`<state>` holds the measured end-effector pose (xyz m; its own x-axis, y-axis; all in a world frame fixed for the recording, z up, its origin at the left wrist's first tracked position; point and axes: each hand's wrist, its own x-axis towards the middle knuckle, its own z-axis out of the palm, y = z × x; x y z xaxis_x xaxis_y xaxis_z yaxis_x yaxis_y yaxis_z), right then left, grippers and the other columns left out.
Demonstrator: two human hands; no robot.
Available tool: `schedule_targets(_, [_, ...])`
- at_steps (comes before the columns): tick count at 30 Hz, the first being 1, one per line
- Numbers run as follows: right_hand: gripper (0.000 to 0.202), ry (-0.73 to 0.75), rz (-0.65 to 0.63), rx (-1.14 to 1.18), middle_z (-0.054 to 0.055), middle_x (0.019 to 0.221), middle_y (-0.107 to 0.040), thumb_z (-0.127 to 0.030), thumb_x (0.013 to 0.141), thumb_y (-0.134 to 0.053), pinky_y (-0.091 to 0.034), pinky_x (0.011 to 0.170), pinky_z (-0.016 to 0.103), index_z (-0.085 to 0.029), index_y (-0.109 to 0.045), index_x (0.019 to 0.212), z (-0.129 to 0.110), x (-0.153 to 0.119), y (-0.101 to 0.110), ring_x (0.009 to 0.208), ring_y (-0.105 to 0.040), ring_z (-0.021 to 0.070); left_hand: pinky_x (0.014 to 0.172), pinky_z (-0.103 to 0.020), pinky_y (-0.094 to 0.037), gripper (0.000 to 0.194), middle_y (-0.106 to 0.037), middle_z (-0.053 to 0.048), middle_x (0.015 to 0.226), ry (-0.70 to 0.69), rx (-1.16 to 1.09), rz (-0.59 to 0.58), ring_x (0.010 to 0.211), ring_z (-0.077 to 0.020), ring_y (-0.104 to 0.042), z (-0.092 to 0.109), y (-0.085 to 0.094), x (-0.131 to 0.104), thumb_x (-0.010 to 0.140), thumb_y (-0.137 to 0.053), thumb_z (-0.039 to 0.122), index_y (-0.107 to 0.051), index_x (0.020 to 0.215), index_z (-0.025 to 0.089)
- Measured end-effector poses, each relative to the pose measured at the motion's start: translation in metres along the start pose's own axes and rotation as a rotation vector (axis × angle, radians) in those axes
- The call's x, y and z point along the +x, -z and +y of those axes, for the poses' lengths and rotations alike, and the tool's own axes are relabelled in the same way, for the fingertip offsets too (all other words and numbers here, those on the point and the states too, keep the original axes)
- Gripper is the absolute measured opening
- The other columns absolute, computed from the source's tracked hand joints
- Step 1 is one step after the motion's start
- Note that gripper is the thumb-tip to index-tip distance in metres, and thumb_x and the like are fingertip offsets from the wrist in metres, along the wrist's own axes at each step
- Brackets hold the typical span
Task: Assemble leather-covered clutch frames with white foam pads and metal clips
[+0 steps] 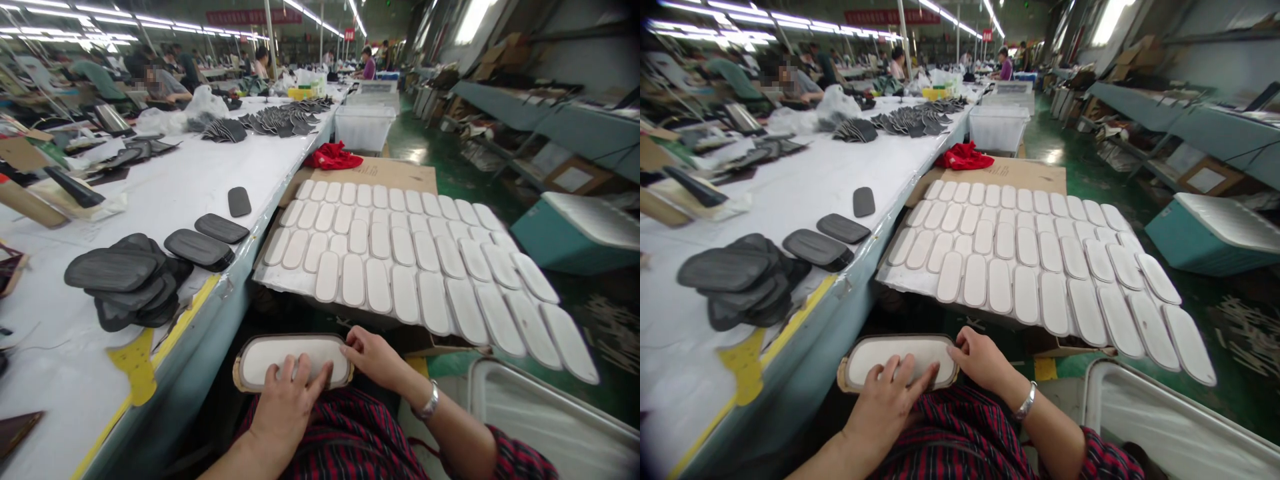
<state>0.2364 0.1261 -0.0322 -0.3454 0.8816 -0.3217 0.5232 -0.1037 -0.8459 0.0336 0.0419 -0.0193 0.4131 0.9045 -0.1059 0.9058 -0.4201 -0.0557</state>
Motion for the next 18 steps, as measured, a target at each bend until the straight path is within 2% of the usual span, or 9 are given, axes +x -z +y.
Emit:
schedule_targets(3, [0.027, -0.142, -0.081, 0.211, -0.004, 0.054, -0.05, -0.042, 0.082, -0.047, -0.038, 0.046, 0.022, -0.019, -0.046, 0.069, 0.001, 0.008, 0.001, 0.047, -0.049, 0.0098, 0.077, -0.049, -0.038, 0.068, -0.046, -0.012, 0.122, 0.013, -0.02, -0.031, 0.105, -0.034, -0.041, -0.001, 0.004, 0.003, 0.074, -0.062, 0.042, -0.03, 0.134, 0.04])
schedule_targets(6, [0.031, -0.267, -0.194, 0.383, -0.005, 0.053, -0.049, -0.049, 0.084, -0.04, -0.043, 0.044, 0.024, -0.02, -0.044, 0.074, 0.01, 0.003, 0.003, 0.044, -0.053, 0.0119, 0.078, -0.05, -0.038, 0.076, -0.046, -0.013, 0.124, 0.01, -0.056, -0.06, 0.107, -0.0347, -0.04, -0.002, 0.008, 0.005, 0.065, -0.068, 0.05, -0.033, 0.132, 0.04])
schedule_targets(9, [0.029, -0.275, -0.314, 0.692, -0.006, 0.062, -0.05, -0.046, 0.079, -0.053, -0.046, 0.05, 0.023, -0.019, -0.043, 0.077, 0.026, -0.011, 0.0, 0.05, -0.055, 0.0096, 0.081, -0.052, -0.037, 0.078, -0.045, -0.012, 0.126, 0.021, -0.073, -0.078, 0.109, -0.0355, -0.039, -0.001, 0.009, 0.006, 0.062, -0.069, 0.053, -0.035, 0.131, 0.04])
schedule_targets(12, [0.034, -0.253, -0.387, 1.027, -0.006, 0.062, -0.048, -0.043, 0.071, -0.067, -0.045, 0.052, 0.021, -0.019, -0.043, 0.075, 0.043, -0.019, -0.015, 0.051, -0.051, 0.0071, 0.082, -0.053, -0.035, 0.078, -0.044, -0.013, 0.127, 0.032, -0.086, -0.098, 0.11, -0.0366, -0.039, 0.002, 0.01, 0.006, 0.06, -0.069, 0.055, -0.037, 0.13, 0.04])
schedule_targets(15, [0.042, -0.241, -0.351, 1.061, -0.008, 0.055, -0.045, -0.046, 0.064, -0.071, -0.041, 0.047, 0.019, -0.019, -0.04, 0.071, 0.051, -0.015, -0.03, 0.044, -0.044, 0.0048, 0.083, -0.056, -0.033, 0.08, -0.044, -0.014, 0.127, 0.045, -0.103, -0.107, 0.111, -0.0378, -0.039, 0.002, 0.009, 0.005, 0.059, -0.069, 0.057, -0.038, 0.13, 0.038])
schedule_targets(18, [0.042, -0.25, -0.329, 1.039, -0.008, 0.052, -0.046, -0.046, 0.063, -0.071, -0.041, 0.044, 0.019, -0.019, -0.039, 0.068, 0.049, -0.01, -0.034, 0.041, -0.044, 0.0048, 0.085, -0.058, -0.031, 0.082, -0.043, -0.015, 0.129, 0.034, -0.132, -0.116, 0.112, -0.0391, -0.037, 0.002, 0.005, 0.003, 0.059, -0.068, 0.058, -0.036, 0.132, 0.037])
